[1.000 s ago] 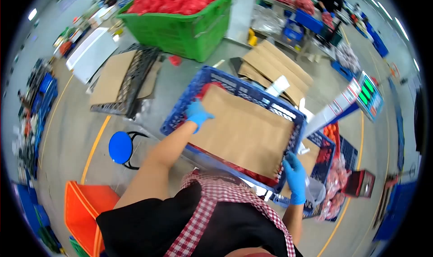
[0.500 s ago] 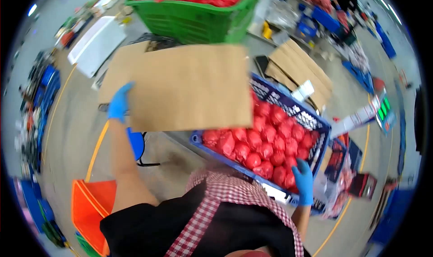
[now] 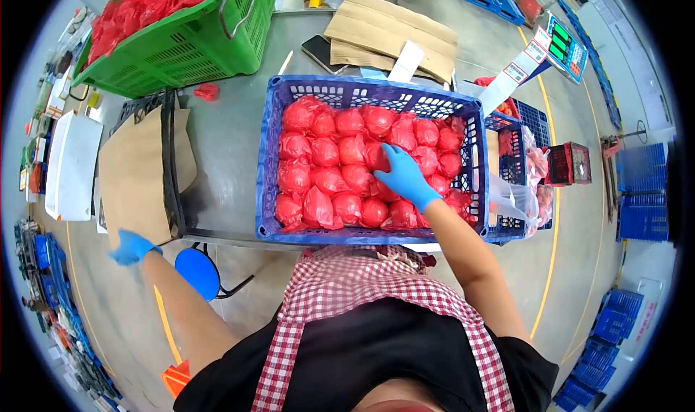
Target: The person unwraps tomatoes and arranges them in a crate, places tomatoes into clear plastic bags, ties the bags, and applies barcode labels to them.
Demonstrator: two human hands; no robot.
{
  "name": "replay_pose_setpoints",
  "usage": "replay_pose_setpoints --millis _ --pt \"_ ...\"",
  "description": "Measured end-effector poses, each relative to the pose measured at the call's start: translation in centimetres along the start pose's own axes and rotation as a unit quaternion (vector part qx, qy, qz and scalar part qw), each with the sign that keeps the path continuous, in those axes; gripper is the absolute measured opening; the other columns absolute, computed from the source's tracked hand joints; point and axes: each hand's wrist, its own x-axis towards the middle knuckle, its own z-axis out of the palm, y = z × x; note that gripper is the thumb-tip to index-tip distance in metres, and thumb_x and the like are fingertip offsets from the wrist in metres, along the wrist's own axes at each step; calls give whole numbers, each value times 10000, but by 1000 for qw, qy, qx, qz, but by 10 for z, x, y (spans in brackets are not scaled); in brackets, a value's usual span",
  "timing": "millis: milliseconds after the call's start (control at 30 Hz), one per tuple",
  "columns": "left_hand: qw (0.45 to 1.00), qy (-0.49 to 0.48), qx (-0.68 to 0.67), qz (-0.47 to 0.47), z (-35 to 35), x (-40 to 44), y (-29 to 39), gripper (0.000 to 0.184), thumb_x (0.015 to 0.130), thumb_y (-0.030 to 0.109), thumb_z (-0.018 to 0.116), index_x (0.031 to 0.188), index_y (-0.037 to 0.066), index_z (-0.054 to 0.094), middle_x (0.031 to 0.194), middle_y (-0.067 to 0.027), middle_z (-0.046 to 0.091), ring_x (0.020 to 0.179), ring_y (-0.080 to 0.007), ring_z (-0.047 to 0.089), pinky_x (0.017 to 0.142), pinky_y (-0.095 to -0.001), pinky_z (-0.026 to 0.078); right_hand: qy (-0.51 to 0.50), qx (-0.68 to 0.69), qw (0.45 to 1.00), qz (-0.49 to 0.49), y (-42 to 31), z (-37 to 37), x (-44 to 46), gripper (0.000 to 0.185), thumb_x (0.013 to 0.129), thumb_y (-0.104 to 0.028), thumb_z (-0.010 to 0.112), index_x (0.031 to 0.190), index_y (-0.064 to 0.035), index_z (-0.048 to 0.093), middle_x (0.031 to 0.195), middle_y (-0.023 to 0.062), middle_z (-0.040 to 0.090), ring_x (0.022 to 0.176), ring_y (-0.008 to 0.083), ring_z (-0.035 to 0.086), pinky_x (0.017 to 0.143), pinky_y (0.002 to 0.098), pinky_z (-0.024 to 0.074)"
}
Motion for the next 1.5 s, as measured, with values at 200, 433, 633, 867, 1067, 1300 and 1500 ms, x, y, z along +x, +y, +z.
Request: replay_pose_setpoints --millis 200,433,633,867,1067,1300,1500 --pt "535 -659 -321 420 -61 -234 83 413 790 61 610 1192 20 523 1164 -91 539 1074 -203 510 941 -319 393 55 -287 956 -24 0 46 38 403 716 -211 608 1098 -96 552 1011 178 570 890 298 565 720 390 458" --pt "341 -566 11 751 -64 -427 57 625 686 405 713 1186 93 505 1127 -159 547 1026 -322 547 839 -417 460 -3 91 988 127 -1 -41 19 586 684 -375 686 1127 -11 562 1019 200 628 979 334 590 824 394 475" --pt "397 -671 -31 625 -78 -473 20 612 677 378 722 1191 129 504 1164 -182 508 948 -358 580 790 -416 493 44 473 844 247 89 -27 -17 406 802 -214 642 1127 22 582 1018 107 643 936 180 595 818 288 465" --pt "468 -725 -221 454 -53 -474 1 135 778 107 589 868 70 682 799 -106 663 807 -297 635 680 -339 497 111 584 772 224 54 -53 1 267 842 -78 560 1094 8 588 992 55 631 904 129 570 798 247 450" --pt "620 -729 -204 204 -3 -442 59 298 808 257 596 1050 89 636 844 -122 644 702 -227 615 621 -342 489 -2 -45 996 80 76 -31 68 579 730 -346 616 1211 -41 506 1109 204 574 1042 355 548 899 422 425" --pt "512 -365 -98 771 -29 -475 61 539 662 440 700 1053 79 620 1119 -167 571 1036 -301 553 830 -408 469 -35 -229 973 13 63 13 75 475 695 -308 647 1087 -59 551 953 165 592 890 307 579 773 424 446" --pt "342 -669 -156 641 -10 -468 38 365 693 266 681 987 64 603 999 -151 597 954 -325 566 827 -388 463 33 -11 985 -171 98 0 58 327 732 -133 618 1040 -38 564 909 173 584 883 348 570 769 405 461"
